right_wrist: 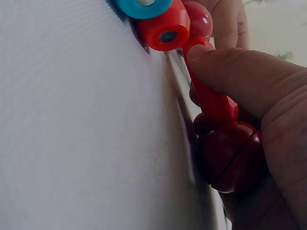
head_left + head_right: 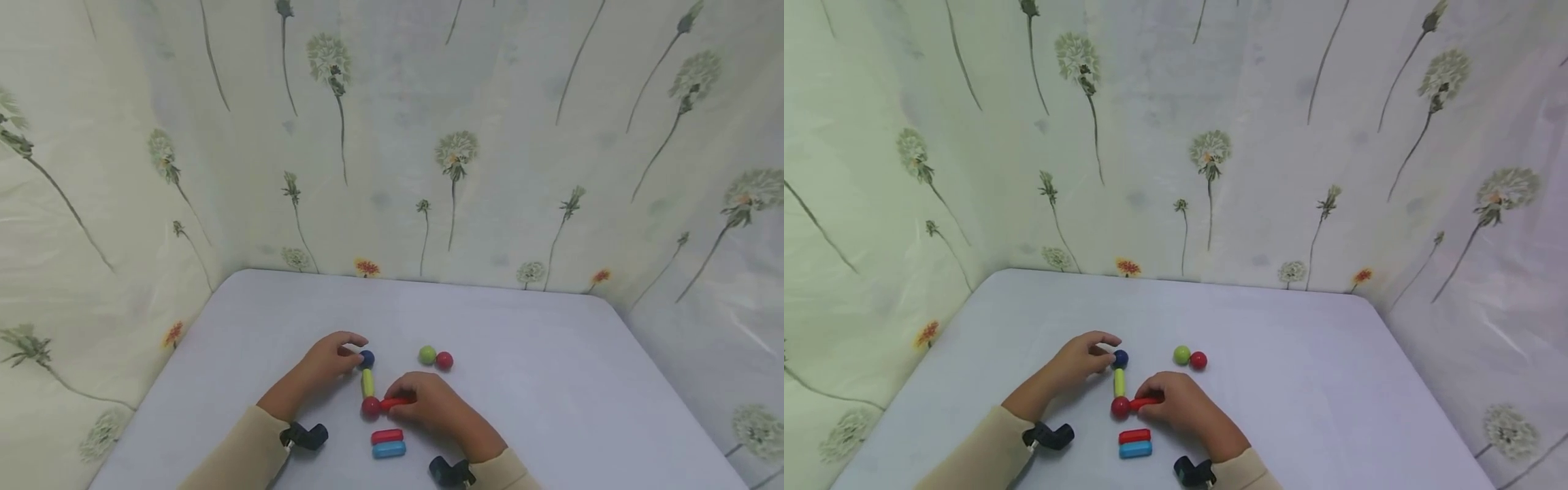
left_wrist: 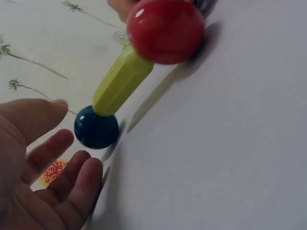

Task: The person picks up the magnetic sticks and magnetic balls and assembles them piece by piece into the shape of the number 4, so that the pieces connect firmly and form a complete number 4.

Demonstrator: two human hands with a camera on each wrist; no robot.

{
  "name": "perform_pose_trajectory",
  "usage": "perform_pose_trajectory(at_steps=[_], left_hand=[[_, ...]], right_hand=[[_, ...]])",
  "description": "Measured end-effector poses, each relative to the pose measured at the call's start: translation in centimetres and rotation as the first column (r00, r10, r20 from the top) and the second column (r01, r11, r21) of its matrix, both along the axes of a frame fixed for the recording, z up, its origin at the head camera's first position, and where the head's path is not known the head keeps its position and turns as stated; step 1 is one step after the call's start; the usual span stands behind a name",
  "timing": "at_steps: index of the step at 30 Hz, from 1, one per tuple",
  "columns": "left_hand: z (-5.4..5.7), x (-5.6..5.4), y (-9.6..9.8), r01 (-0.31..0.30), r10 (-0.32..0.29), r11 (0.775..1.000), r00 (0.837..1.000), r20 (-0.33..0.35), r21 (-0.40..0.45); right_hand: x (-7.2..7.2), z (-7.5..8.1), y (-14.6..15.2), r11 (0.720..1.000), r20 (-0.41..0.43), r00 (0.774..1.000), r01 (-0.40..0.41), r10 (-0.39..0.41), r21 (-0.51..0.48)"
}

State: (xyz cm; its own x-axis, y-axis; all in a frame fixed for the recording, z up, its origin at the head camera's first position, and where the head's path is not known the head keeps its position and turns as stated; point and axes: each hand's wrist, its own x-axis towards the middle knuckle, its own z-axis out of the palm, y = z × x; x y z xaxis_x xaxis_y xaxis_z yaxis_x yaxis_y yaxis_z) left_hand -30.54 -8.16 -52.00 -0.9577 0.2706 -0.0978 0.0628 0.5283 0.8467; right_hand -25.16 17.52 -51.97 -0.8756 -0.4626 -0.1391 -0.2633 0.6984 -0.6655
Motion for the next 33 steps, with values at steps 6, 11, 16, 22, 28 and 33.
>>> perform_pose_trajectory(at_steps=[6, 11, 16, 22, 28, 33], left_hand=[[-0.4, -1.0, 0.0, 0.123, -0.129, 0.990, 0.986, -0.108, -0.064], [-0.9, -1.7, 0.3, 0.262, -0.283, 0.957, 0.937, -0.205, -0.123], [-1.6, -1.8, 0.3, 0.245, -0.268, 0.960, 0.942, -0.200, -0.132], [-1.6, -1.4, 0.3, 0.162, -0.184, 0.980, 0.958, -0.218, -0.114], [-1.7, -1.1, 0.4, 0.059, -0.078, 0.991, 0.984, -0.159, -0.121], [-1.9, -0.8, 0.3, 0.047, -0.056, 0.996, 0.990, -0.128, -0.075]], right_hand=[[0.1, -0.1, 0.3, 1.000, -0.007, 1.000, 0.011, -0.010, 0.007], [-0.1, -0.3, 0.6, 1.000, -0.041, 0.999, 0.012, -0.011, 0.025], [-0.1, -0.6, 0.8, 1.000, -0.051, 0.999, 0.007, -0.007, 0.011], [-0.2, -0.3, 1.0, 1.000, -0.052, 0.999, 0.016, -0.015, 0.012], [-0.2, -0.1, 0.8, 1.000, -0.037, 0.999, 0.017, -0.016, 0.016], [-0.2, -0.5, 0.5, 1.000, -0.038, 0.999, 0.015, -0.015, 0.016]])
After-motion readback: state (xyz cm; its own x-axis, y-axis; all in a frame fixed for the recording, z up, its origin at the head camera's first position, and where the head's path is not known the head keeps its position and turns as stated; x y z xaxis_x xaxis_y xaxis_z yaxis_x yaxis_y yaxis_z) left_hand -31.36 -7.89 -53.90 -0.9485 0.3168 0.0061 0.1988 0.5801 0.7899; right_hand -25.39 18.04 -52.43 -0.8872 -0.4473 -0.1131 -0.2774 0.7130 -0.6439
